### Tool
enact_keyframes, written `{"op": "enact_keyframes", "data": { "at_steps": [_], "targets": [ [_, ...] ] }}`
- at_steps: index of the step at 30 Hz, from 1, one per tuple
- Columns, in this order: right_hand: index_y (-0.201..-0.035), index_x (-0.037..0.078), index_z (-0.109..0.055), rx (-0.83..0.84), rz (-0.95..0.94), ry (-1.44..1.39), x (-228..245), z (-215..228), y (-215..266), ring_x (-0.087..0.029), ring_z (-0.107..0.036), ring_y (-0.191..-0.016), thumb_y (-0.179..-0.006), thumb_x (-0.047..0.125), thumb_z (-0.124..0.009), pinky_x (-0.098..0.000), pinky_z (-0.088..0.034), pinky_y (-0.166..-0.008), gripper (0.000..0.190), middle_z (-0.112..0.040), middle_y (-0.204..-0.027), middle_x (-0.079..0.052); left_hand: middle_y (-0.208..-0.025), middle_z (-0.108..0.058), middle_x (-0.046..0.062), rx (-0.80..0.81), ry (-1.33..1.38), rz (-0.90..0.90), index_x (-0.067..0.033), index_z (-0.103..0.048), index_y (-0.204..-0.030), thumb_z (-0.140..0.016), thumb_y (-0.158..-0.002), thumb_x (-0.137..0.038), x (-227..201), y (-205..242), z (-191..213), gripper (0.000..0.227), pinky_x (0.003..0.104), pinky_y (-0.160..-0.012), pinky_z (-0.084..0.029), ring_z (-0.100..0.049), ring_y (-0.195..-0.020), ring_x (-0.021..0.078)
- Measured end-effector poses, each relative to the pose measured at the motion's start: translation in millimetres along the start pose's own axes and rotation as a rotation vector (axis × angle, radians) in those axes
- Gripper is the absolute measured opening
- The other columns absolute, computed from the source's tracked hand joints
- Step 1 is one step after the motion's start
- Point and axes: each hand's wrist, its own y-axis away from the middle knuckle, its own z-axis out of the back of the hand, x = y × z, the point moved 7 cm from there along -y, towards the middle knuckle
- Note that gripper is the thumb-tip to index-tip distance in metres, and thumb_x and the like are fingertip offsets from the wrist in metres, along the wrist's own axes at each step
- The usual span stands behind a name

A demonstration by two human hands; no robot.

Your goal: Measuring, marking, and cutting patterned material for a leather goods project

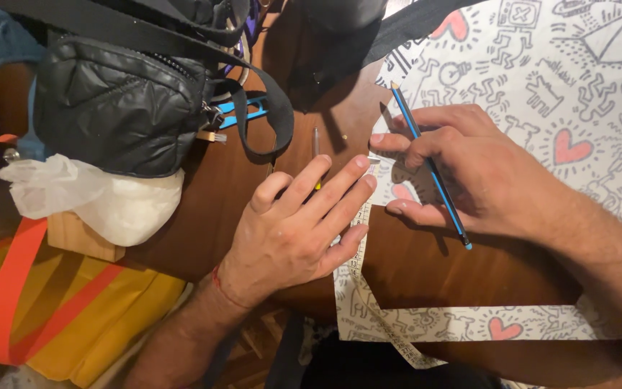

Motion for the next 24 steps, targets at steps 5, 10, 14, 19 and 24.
{"op": "enact_keyframes", "data": {
  "at_steps": [5,10,14,19,24],
  "targets": [
    [-0.107,0.008,-0.057,-0.005,-0.018,0.007,-3,0,0,-0.032,-0.059,-0.13,-0.08,0.032,-0.085,-0.0473,-0.04,-0.109,0.045,-0.072,-0.129,-0.01,-0.148,-0.062,-0.003,0.014,-0.015,-0.002,-0.0219,-0.07,-0.135,-0.057,-0.107,-0.044,0,0,-2,0.038,0.032,-0.092,-0.035,-0.064,-0.12,0.0191],
    [-0.107,0.01,-0.054,-0.004,-0.001,0.007,-1,0,0,-0.031,-0.059,-0.131,-0.083,0.031,-0.084,-0.0486,-0.04,-0.109,0.044,-0.072,-0.133,-0.006,-0.147,-0.063,-0.003,0.017,0.025,0.018,-0.0212,-0.069,-0.136,-0.056,-0.106,-0.047,2,-1,-3,0.041,0.035,-0.094,-0.036,-0.064,-0.12,0.0203],
    [-0.107,0.01,-0.056,0.007,-0.005,-0.009,0,3,-3,-0.032,-0.058,-0.133,-0.081,0.032,-0.084,-0.0492,-0.04,-0.11,0.044,-0.072,-0.133,-0.007,-0.147,-0.063,-0.003,0.02,0.018,0.02,-0.0212,-0.069,-0.136,-0.057,-0.106,-0.047,2,-1,-2,0.042,0.035,-0.095,-0.037,-0.064,-0.121,0.0201],
    [-0.123,0.004,-0.048,-0.081,-0.039,-0.533,-15,11,10,-0.036,-0.062,-0.142,-0.094,0.022,-0.064,-0.0471,-0.061,-0.117,0.037,-0.056,-0.141,-0.023,-0.147,-0.063,-0.002,0.017,0.018,0.007,-0.0204,-0.07,-0.136,-0.056,-0.105,-0.048,1,0,-1,0.044,0.037,-0.098,-0.038,-0.063,-0.121,0.0211],
    [-0.125,-0.002,-0.057,-0.378,-0.085,-0.545,-39,29,34,-0.029,-0.069,-0.109,-0.115,0.037,-0.032,-0.0452,-0.061,-0.097,0.047,-0.066,-0.119,-0.019,-0.149,-0.061,-0.001,0.021,0.03,0.014,-0.0193,-0.069,-0.137,-0.058,-0.105,-0.048,1,1,-1,0.045,0.038,-0.099,-0.038,-0.062,-0.122,0.0219]
  ]
}}
